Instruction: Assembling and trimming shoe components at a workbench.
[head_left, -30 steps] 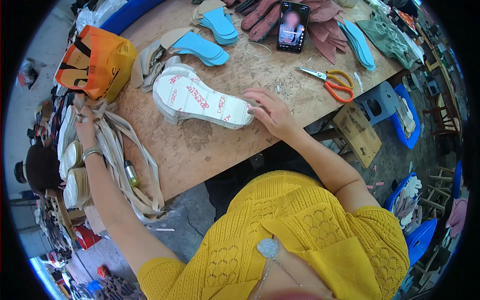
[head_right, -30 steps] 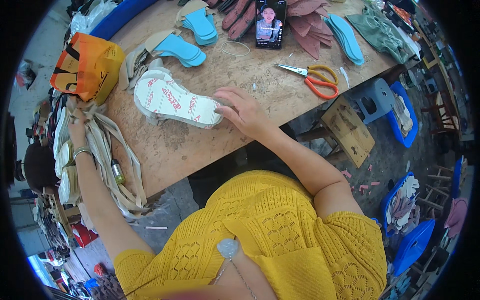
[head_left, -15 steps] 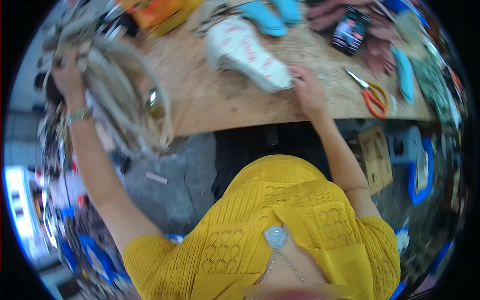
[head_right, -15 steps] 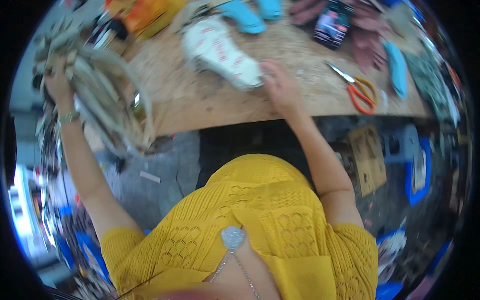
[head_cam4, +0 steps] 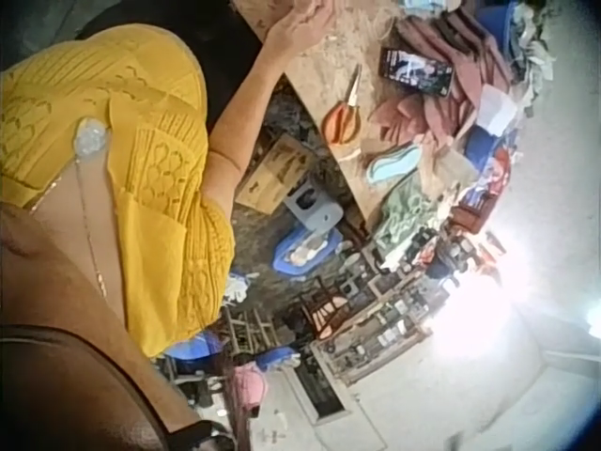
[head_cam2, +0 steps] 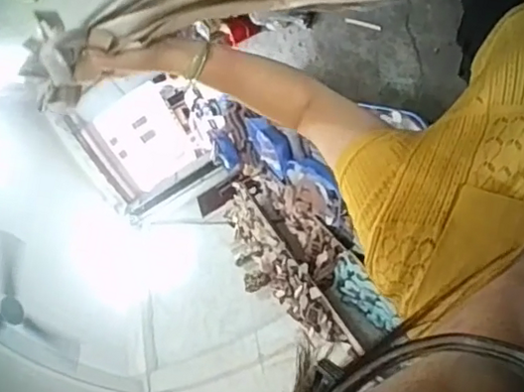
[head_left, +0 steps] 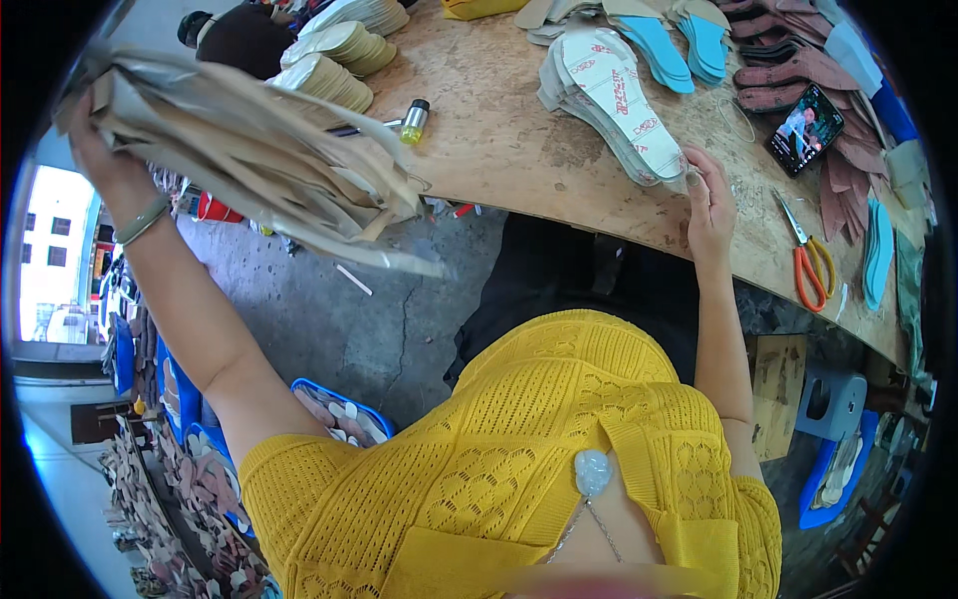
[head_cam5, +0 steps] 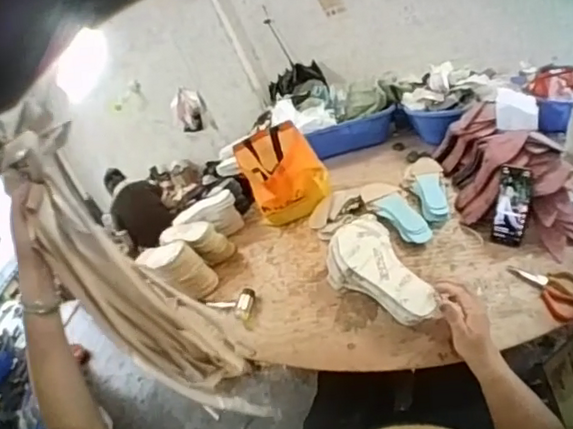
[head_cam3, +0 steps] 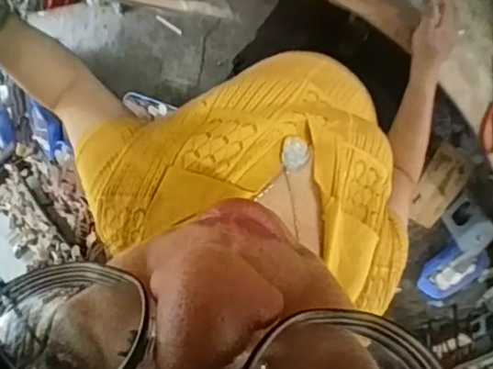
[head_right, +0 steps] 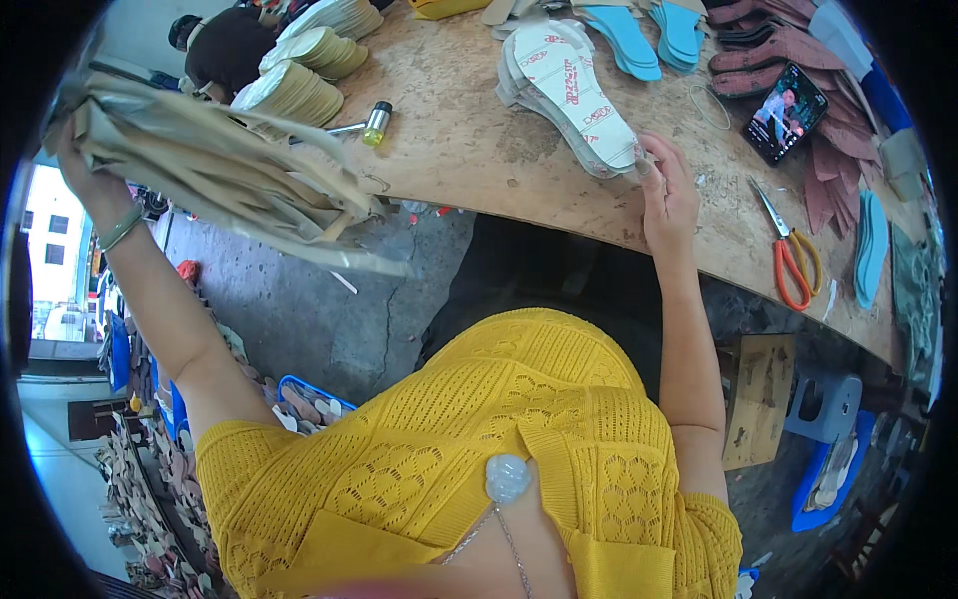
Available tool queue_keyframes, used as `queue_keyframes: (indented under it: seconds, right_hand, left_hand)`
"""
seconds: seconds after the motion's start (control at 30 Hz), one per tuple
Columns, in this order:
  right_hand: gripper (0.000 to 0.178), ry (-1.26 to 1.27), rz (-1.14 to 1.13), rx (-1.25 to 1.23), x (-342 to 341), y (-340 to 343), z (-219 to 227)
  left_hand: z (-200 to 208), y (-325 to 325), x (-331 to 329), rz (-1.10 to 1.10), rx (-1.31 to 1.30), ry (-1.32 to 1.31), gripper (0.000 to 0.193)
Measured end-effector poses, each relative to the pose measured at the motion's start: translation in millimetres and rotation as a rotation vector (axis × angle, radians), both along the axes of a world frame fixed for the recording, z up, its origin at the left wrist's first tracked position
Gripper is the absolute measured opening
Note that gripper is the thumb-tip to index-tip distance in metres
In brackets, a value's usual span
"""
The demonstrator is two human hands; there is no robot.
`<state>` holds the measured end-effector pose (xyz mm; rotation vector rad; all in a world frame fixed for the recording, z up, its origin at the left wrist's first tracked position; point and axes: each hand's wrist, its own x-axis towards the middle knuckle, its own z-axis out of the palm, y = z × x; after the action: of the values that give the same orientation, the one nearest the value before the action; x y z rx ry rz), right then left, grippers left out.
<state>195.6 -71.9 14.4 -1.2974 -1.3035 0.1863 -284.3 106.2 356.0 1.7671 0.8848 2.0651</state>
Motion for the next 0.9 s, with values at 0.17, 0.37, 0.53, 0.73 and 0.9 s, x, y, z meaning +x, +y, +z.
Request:
queue_keyframes:
  seconds: [0.17,0.37,0.53,0.73,0.9]
  right_hand:
    - [0.028,-0.01,-0.024,-0.002,2.3,1.0,-2.9]
    - [0.028,-0.008,-0.029,-0.004,1.0,-2.6,-0.3]
    - [0.027,-0.084,-0.064,-0.046,0.6,-0.9,-3.7]
    - [0.027,-0.123,-0.098,-0.073,-3.3,1.3,3.1]
    - [0.024,-0.175,-0.114,-0.062,-15.2,-0.9,24.4]
  left_hand:
    - [1.6,-28.0,50.7,-0.146,-0.068,-0.065,0.038]
    - [-32.3,39.6,113.8,-0.108,-0.08,-0.018,0.031]
    - [-92.5,87.7,202.7,-0.187,-0.289,-0.158,0.037]
    - [-208.7,233.5,181.8,-0.321,-0.745,-0.116,0.038]
    - [-254.4,268.3,161.2,-0.477,-0.945,-0.148,0.027]
